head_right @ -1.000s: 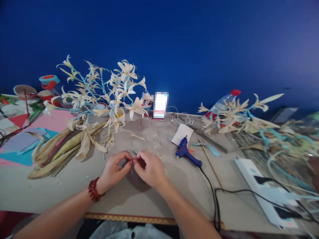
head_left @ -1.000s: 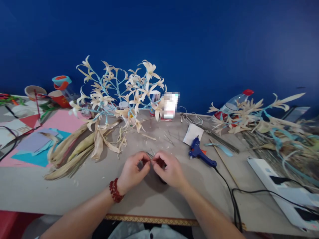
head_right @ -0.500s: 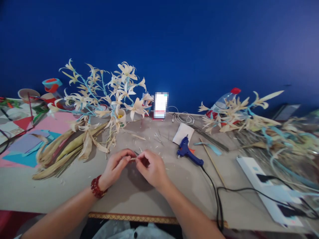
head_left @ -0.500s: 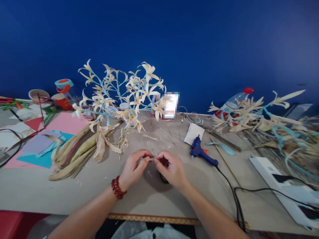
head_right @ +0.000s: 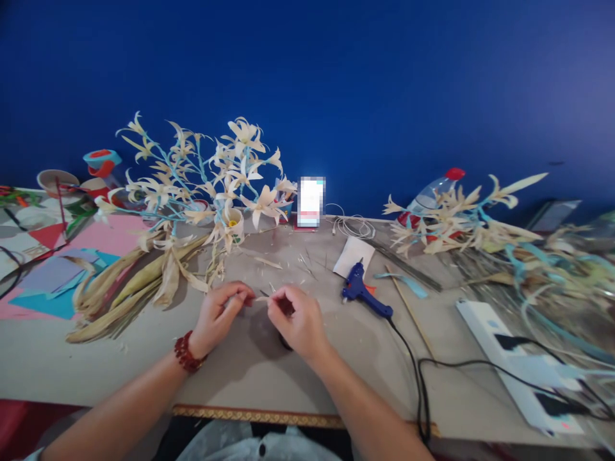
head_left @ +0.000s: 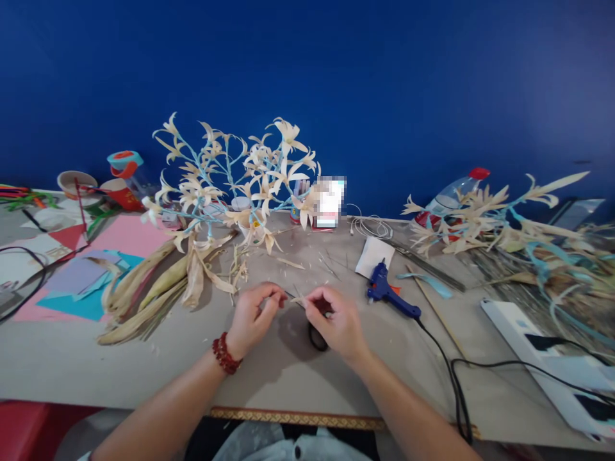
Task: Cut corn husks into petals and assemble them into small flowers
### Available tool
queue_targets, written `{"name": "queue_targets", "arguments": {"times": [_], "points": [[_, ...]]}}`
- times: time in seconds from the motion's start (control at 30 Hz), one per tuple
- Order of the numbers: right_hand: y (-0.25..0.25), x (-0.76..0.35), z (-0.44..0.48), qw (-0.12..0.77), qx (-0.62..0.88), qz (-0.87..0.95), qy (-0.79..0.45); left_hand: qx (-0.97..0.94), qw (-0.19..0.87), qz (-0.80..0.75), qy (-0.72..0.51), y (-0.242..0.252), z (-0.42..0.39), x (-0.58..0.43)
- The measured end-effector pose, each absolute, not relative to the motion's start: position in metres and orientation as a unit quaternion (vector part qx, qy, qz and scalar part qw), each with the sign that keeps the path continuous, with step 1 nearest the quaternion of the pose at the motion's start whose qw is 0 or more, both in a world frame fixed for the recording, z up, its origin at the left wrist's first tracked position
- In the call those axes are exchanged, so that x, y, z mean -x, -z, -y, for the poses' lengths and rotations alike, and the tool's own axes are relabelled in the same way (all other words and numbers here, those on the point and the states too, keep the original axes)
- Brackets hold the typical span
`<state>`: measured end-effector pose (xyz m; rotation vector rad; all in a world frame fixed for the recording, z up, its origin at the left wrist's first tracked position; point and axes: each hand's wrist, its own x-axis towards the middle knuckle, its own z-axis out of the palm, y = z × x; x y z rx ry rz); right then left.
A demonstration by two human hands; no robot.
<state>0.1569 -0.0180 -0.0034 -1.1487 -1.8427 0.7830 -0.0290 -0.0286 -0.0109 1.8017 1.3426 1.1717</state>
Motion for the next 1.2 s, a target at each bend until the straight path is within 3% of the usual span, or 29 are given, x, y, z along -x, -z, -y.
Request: {"name": "queue_targets", "arguments": {"times": [0.1, 0.23, 0.37, 0.47, 0.6, 0.93, 1.2], "points": [[0.007, -0.153, 0.018, 0.379, 0.444, 0.748, -0.315, -0.706, 0.327, -0.461, -0.427, 0.008, 0.032, 0.021], [0.011, -0.149, 0.021, 0.371, 0.447, 0.76, -0.29, -0.724, 0.275, -0.484, -0.408, 0.014, 0.035, 0.016], [0.006, -0.153, 0.021, 0.417, 0.459, 0.73, -0.287, -0.691, 0.232, -0.54, -0.42, 0.019, 0.03, 0.025], [0.003, -0.157, 0.019, 0.446, 0.467, 0.702, -0.3, -0.656, 0.258, -0.546, -0.453, 0.015, 0.029, 0.029], [0.007, -0.153, 0.019, 0.42, 0.446, 0.724, -0.318, -0.689, 0.311, -0.479, -0.447, 0.008, 0.034, 0.019], [0.003, -0.153, 0.022, 0.436, 0.439, 0.735, -0.277, -0.683, 0.224, -0.546, -0.431, 0.015, 0.03, 0.027], [0.012, -0.149, 0.02, 0.394, 0.431, 0.761, -0.282, -0.757, 0.218, -0.466, -0.403, 0.009, 0.035, 0.016]]}}
